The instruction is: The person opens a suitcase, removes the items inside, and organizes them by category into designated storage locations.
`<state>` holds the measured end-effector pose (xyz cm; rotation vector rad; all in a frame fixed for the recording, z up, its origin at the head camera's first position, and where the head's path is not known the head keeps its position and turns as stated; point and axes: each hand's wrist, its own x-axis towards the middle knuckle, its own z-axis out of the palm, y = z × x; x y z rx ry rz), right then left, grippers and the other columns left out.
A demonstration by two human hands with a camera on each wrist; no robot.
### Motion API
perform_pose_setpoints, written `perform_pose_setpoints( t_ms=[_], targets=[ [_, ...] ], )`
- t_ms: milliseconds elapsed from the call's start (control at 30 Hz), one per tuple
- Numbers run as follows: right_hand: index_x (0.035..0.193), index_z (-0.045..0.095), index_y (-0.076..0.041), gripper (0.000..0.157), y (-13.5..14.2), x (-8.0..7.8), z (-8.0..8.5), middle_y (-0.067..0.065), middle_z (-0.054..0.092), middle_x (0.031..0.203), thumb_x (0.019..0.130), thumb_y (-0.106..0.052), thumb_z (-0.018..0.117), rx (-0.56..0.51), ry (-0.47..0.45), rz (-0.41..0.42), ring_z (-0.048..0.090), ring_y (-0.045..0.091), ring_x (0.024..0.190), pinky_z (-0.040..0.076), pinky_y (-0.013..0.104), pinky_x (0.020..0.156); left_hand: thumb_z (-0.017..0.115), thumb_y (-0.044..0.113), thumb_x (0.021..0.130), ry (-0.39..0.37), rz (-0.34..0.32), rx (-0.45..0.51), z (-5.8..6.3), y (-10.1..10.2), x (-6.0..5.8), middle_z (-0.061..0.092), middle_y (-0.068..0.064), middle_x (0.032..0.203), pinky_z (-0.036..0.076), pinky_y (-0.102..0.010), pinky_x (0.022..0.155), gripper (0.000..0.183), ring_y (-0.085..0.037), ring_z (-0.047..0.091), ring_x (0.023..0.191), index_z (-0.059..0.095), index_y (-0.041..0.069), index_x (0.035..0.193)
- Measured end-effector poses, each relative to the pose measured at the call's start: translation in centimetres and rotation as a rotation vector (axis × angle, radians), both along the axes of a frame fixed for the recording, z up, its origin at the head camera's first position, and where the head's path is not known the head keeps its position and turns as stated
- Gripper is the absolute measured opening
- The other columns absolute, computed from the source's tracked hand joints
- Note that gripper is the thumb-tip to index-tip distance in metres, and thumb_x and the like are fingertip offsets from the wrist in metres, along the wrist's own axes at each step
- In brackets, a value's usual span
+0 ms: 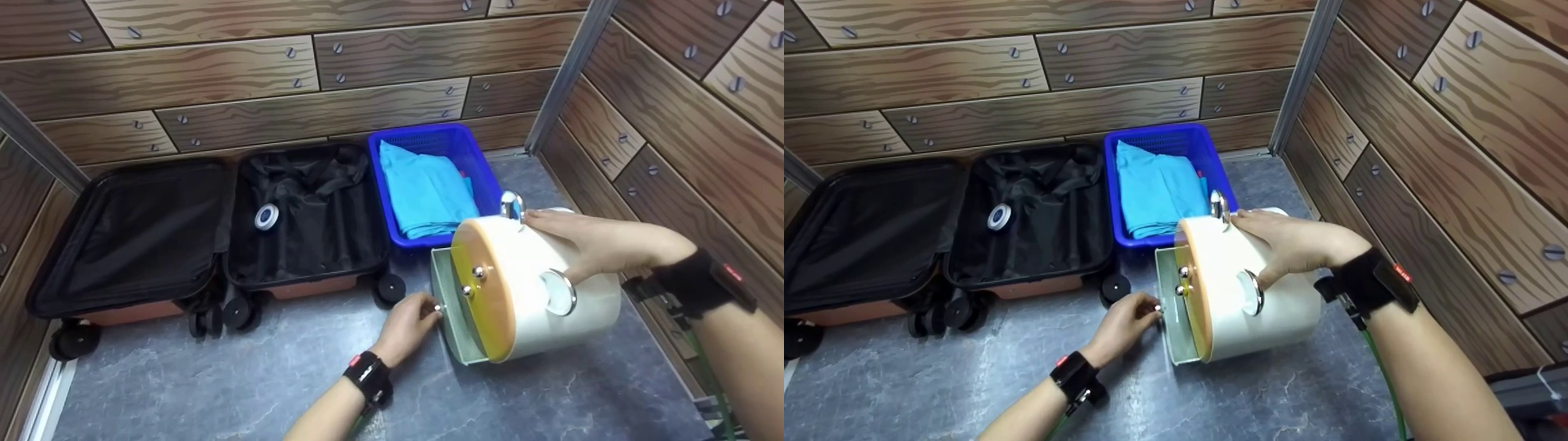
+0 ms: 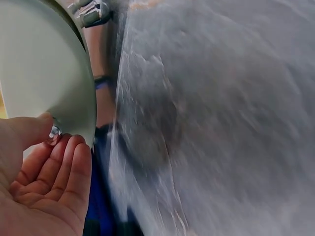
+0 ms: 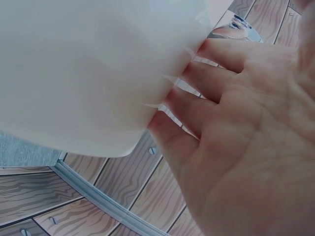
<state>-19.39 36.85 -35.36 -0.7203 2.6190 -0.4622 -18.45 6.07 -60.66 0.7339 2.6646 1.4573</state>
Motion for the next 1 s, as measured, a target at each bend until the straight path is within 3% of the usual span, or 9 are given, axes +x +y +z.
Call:
perform_pose_setpoints(
  t_ms=[367,833,1000],
  targets=[
    [0.161,0.028,-0.005,0.118,0.0,-0.1,0.2,0.020,0.029,0.164,0.070,-0.049,0.089,-0.002,-0.014,-0.013,0.022,0.042,0.151,0.021,0.064,0.118,0.074,0.017,0.095,-0.040,0.023,0.015,0.1,-3.0,0.5,0.070,0.001,0.101,0.055,-0.027,0.083,0.018,-0.010,0.066,0.090,0.070,0.008,0.110],
    [0.160,0.030,-0.005,0.116,-0.1,-0.1,0.1,0.018,0.031,0.163,0.069,-0.045,0.090,-0.001,0.006,-0.007,0.024,0.042,0.150,0.021,0.063,0.118,0.077,0.020,0.093,-0.086,0.041,0.006,-0.1,-4.4,0.4,0.068,0.004,0.097,0.055,-0.028,0.080,0.023,-0.009,0.065,0.087,0.070,0.008,0.112],
    [0.161,0.029,-0.006,0.117,-0.1,0.1,0.0,0.017,0.030,0.164,0.070,-0.047,0.090,0.005,-0.006,-0.025,0.023,0.041,0.151,0.021,0.063,0.118,0.077,0.024,0.093,-0.044,0.043,-0.058,1.4,-5.4,0.5,0.071,-0.001,0.102,0.056,-0.031,0.082,0.036,-0.013,0.067,0.091,0.069,0.004,0.122]
  ],
)
